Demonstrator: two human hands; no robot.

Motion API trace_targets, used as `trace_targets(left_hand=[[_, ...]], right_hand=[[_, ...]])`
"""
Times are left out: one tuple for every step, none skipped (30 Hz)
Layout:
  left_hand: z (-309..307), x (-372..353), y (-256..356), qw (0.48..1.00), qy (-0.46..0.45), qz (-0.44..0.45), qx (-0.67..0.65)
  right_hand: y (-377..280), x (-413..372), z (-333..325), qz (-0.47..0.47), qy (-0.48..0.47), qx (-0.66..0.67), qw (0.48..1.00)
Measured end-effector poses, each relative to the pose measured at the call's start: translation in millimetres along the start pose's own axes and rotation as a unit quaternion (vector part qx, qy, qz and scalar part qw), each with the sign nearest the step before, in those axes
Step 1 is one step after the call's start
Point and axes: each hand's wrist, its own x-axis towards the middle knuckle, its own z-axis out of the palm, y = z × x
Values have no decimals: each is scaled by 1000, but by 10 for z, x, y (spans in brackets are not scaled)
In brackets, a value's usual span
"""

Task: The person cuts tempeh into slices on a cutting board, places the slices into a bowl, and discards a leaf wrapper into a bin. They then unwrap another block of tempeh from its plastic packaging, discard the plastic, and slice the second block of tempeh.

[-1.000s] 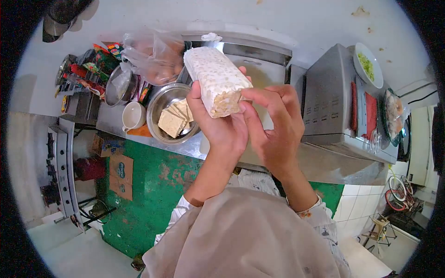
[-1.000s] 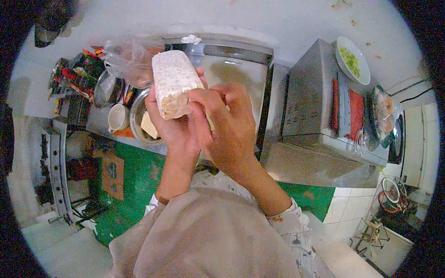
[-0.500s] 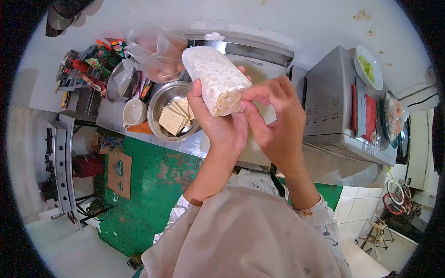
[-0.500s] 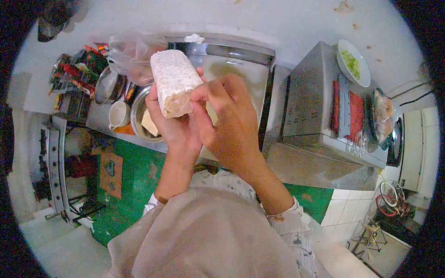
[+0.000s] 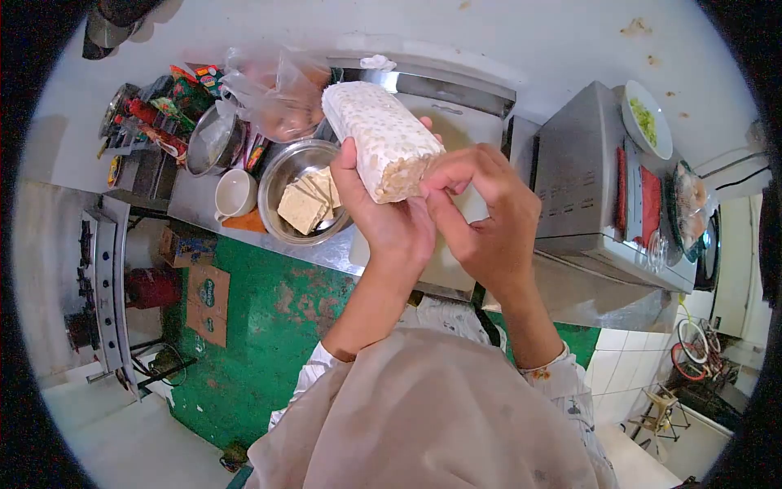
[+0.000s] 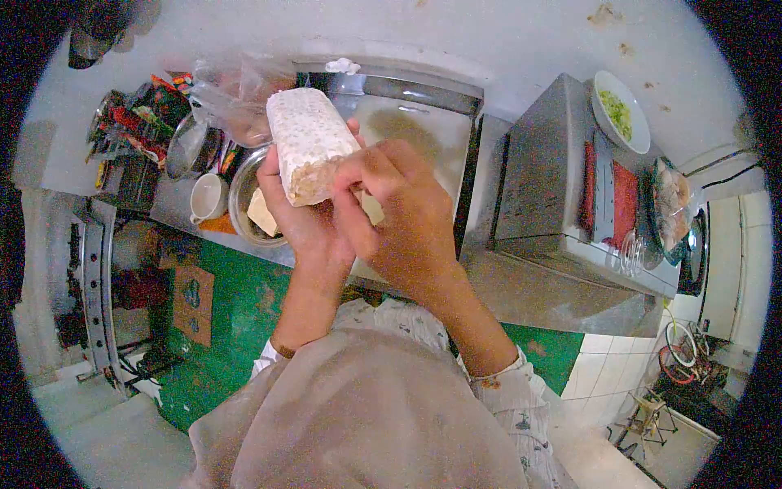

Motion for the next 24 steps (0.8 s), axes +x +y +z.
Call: trace_targets(left_hand=[[-12, 1, -5, 1000, 0, 0, 0], [-35, 5, -11, 1000, 8, -6, -5], [-45, 9, -15, 1000, 15, -12, -10], [-28, 10, -17, 1000, 15, -12, -10], [0, 11, -18, 1000, 24, 2, -7], [14, 12, -18, 999, 32, 16, -4], [9, 13, -16, 999, 32, 16, -4], [-4, 12, -15, 999, 31, 11, -11], [-21, 11, -20, 999, 29, 5, -19], [-60, 11, -27, 999, 28, 4, -19], [-133, 16, -39, 1000, 20, -21, -8], [-228, 26, -58, 999, 10, -47, 3], [-395, 49, -93, 999, 7, -49, 2], [-632, 79, -145, 994, 37, -55, 81], [-846, 111, -193, 983, 66, -61, 159], [-998, 133, -224, 983, 62, -65, 159], [-1140, 142, -250, 967, 67, -68, 237], [-1306, 157, -288, 944, 71, -71, 314], [-1553, 195, -356, 944, 67, -75, 314], [-1837, 243, -435, 882, 49, -21, 467], [-2048, 275, -488, 794, 28, 35, 606], [-2156, 273, -501, 756, -15, 70, 650], [-2124, 250, -476, 756, -19, 68, 651], [-2093, 227, -447, 693, -42, 76, 716]], right_hand=[[37, -28, 35, -14, 18, 42, 999], [58, -43, 52, -29, 36, 84, 995], [49, -44, 35, -29, 36, 84, 995], [28, -45, 0, 49, 48, 113, 991], [14, -38, -34, 125, 60, 141, 980], [12, -20, -71, 125, 59, 141, 980], [16, 2, -116, 164, 75, 225, 957], [32, 15, -156, 202, 90, 306, 926], [76, 3, -182, 202, 91, 305, 926], [140, -24, -196, 227, 79, 346, 907], [199, -48, -203, 250, 68, 386, 885], [246, -74, -209, 249, 69, 384, 886], [290, -109, -212, 266, 69, 406, 872], [329, -146, -213, 282, 68, 428, 856], [365, -181, -211, 281, 72, 426, 857], [399, -221, -209, 285, 78, 426, 855], [429, -262, -210, 290, 84, 425, 853], [460, -296, -213, 291, 87, 422, 854], [489, -325, -216, 305, 87, 417, 852], [510, -352, -217, 319, 88, 413, 849], [521, -373, -213, 319, 93, 410, 849], [525, -392, -203, 321, 103, 416, 845], [530, -410, -196, 322, 112, 423, 840], [539, -428, -194, 323, 117, 421, 839]])
